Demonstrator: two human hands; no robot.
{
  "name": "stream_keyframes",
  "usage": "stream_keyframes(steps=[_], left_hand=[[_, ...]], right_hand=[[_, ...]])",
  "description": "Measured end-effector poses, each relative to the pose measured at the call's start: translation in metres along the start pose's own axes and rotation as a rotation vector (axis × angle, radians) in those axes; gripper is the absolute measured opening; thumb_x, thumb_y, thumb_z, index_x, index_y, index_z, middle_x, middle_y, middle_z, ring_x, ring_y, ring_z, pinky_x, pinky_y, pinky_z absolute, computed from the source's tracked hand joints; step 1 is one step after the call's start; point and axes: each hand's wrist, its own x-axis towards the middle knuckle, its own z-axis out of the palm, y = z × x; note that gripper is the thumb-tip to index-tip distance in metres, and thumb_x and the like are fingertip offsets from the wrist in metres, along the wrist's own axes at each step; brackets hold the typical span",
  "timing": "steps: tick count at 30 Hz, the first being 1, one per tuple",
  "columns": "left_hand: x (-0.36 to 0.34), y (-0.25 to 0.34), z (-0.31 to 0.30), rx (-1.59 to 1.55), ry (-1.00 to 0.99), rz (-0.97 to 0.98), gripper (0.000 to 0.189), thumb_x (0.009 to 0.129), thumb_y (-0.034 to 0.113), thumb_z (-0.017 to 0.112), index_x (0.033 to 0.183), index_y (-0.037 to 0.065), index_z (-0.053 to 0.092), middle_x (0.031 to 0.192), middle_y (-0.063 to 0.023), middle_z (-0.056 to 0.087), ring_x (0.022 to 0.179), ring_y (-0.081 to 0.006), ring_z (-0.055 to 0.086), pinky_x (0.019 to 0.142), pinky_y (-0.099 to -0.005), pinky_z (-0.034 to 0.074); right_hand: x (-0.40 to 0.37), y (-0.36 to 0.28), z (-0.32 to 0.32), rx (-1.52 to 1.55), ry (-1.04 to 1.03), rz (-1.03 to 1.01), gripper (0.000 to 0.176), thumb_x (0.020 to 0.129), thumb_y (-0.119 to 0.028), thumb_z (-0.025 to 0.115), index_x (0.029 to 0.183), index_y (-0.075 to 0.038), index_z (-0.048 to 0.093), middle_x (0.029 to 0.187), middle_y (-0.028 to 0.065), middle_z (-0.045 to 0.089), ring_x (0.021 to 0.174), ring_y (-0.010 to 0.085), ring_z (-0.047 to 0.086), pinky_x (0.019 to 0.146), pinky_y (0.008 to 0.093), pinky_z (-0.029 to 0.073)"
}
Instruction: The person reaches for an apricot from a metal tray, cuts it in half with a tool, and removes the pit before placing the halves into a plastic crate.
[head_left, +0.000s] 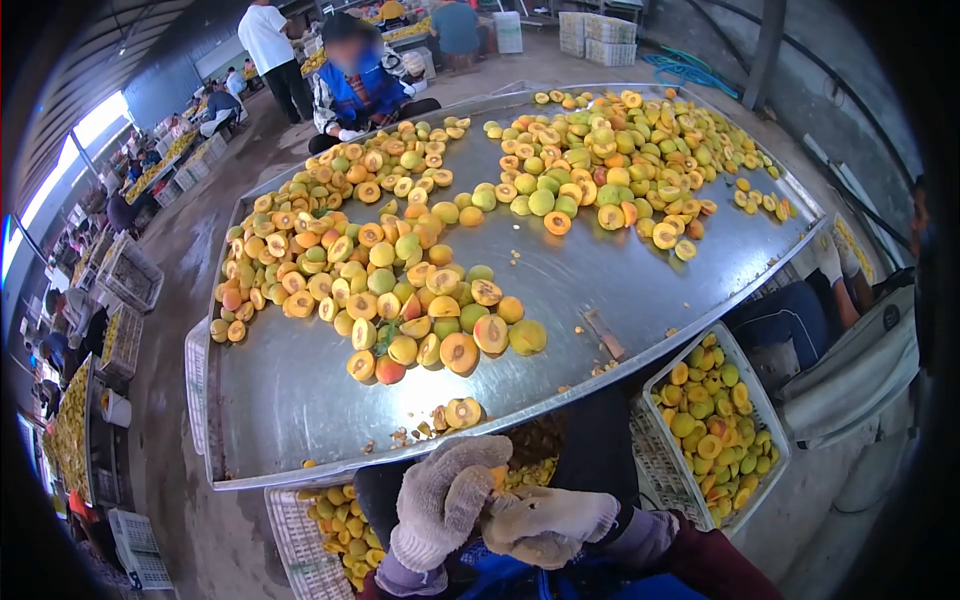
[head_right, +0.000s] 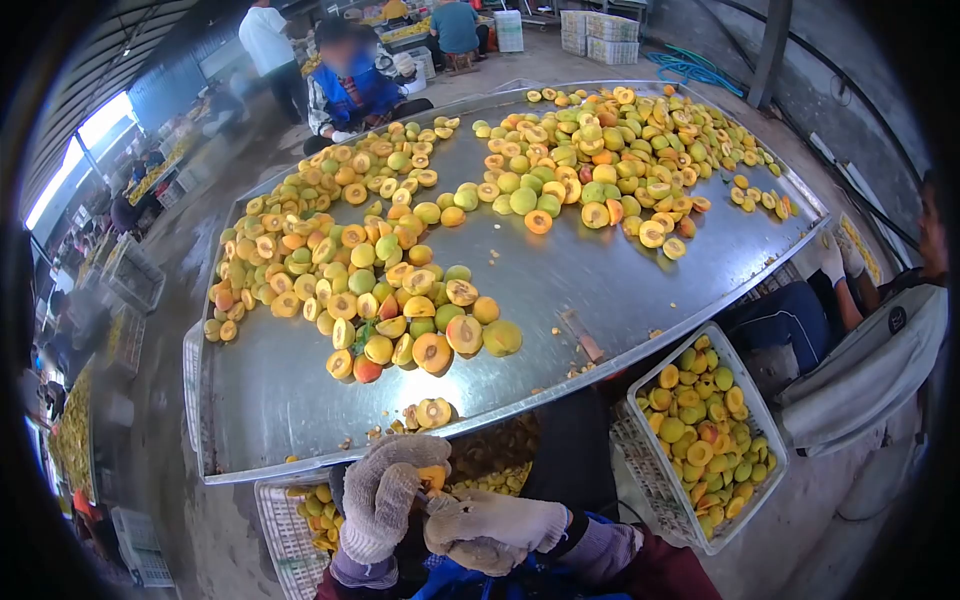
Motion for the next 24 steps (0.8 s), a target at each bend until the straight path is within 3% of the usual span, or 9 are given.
stream_keyframes(steps=[2, 4, 7, 11, 14, 16, 18, 22, 24], left_hand=[[0.006, 0.001, -0.002, 0.021, -0.036, 0.044, 0.028, 0.093, 0.026, 0.059, 0.104, 0.003, 0.068, 0.102, -0.0150, 0.070, 0.092, -0.0303, 0.069, 0.079, -0.0369, 0.055], [0.013, 0.000, -0.004, 0.240, -0.080, 0.381, 0.030, 0.085, 0.029, 0.067, 0.103, 0.005, 0.069, 0.104, -0.0132, 0.070, 0.091, -0.0304, 0.069, 0.074, -0.0375, 0.056], [0.016, 0.002, -0.002, 0.300, -0.084, 0.466, 0.032, 0.079, 0.030, 0.071, 0.102, 0.007, 0.069, 0.105, -0.0119, 0.070, 0.091, -0.0296, 0.069, 0.072, -0.0367, 0.057], [0.018, -0.007, -0.001, 0.269, -0.099, 0.432, 0.031, 0.080, 0.031, 0.070, 0.103, 0.009, 0.069, 0.107, -0.0112, 0.069, 0.090, -0.0282, 0.069, 0.071, -0.0368, 0.056], [0.016, -0.008, 0.000, 0.261, -0.115, 0.588, 0.033, 0.081, 0.032, 0.069, 0.103, 0.008, 0.069, 0.107, -0.0109, 0.069, 0.089, -0.0287, 0.069, 0.071, -0.0368, 0.056], [0.013, -0.010, 0.001, 0.213, -0.086, 0.633, 0.044, 0.091, 0.045, 0.060, 0.102, 0.002, 0.067, 0.098, -0.0169, 0.070, 0.085, -0.0301, 0.071, 0.070, -0.0377, 0.056], [0.010, -0.012, 0.004, 0.178, -0.072, 0.554, 0.046, 0.091, 0.046, 0.060, 0.102, 0.002, 0.067, 0.097, -0.0172, 0.070, 0.087, -0.0304, 0.070, 0.071, -0.0379, 0.056], [0.013, -0.004, 0.005, 0.048, -0.144, 0.306, 0.047, 0.091, 0.046, 0.061, 0.101, 0.000, 0.067, 0.097, -0.0196, 0.070, 0.089, -0.0330, 0.070, 0.075, -0.0385, 0.056], [0.013, -0.007, 0.002, 0.012, -0.176, 0.290, 0.046, 0.092, 0.044, 0.060, 0.101, -0.001, 0.067, 0.098, -0.0197, 0.069, 0.088, -0.0317, 0.069, 0.077, -0.0378, 0.055]], right_hand=[[0.000, 0.006, -0.001, 0.193, -0.099, -0.031, 0.025, 0.092, -0.029, 0.063, 0.098, -0.005, 0.065, 0.089, 0.0026, 0.063, 0.082, 0.0110, 0.060, 0.075, 0.0254, 0.047], [0.001, 0.010, -0.001, 0.353, -0.211, -0.058, 0.022, 0.092, -0.025, 0.061, 0.100, -0.004, 0.065, 0.091, 0.0017, 0.063, 0.086, 0.0110, 0.060, 0.079, 0.0253, 0.047], [-0.001, 0.012, 0.003, 0.510, -0.270, -0.077, 0.021, 0.092, -0.023, 0.061, 0.101, -0.004, 0.065, 0.090, 0.0013, 0.063, 0.088, 0.0105, 0.060, 0.078, 0.0242, 0.047], [0.001, 0.020, -0.001, 0.599, -0.287, -0.049, 0.026, 0.091, -0.026, 0.062, 0.101, -0.002, 0.062, 0.089, 0.0021, 0.061, 0.085, 0.0100, 0.059, 0.075, 0.0219, 0.048], [0.005, 0.035, -0.005, 0.556, -0.295, -0.037, 0.027, 0.090, -0.027, 0.062, 0.098, -0.002, 0.060, 0.086, 0.0024, 0.059, 0.078, 0.0095, 0.057, 0.070, 0.0206, 0.048], [0.004, 0.033, -0.006, 0.575, -0.342, -0.016, 0.023, 0.089, -0.025, 0.061, 0.093, -0.002, 0.058, 0.082, 0.0021, 0.057, 0.072, 0.0090, 0.055, 0.066, 0.0204, 0.046], [0.000, 0.020, -0.002, 0.606, -0.391, 0.006, 0.020, 0.088, -0.022, 0.060, 0.090, -0.003, 0.058, 0.079, 0.0018, 0.055, 0.068, 0.0086, 0.053, 0.063, 0.0206, 0.045], [0.006, 0.023, 0.006, 0.623, -0.240, -0.016, 0.016, 0.086, -0.019, 0.060, 0.086, -0.003, 0.057, 0.074, 0.0012, 0.053, 0.067, 0.0085, 0.051, 0.062, 0.0207, 0.043], [0.008, 0.026, 0.005, 0.683, -0.197, 0.015, 0.017, 0.086, -0.019, 0.060, 0.086, -0.003, 0.056, 0.074, 0.0011, 0.053, 0.067, 0.0088, 0.051, 0.062, 0.0206, 0.043]])
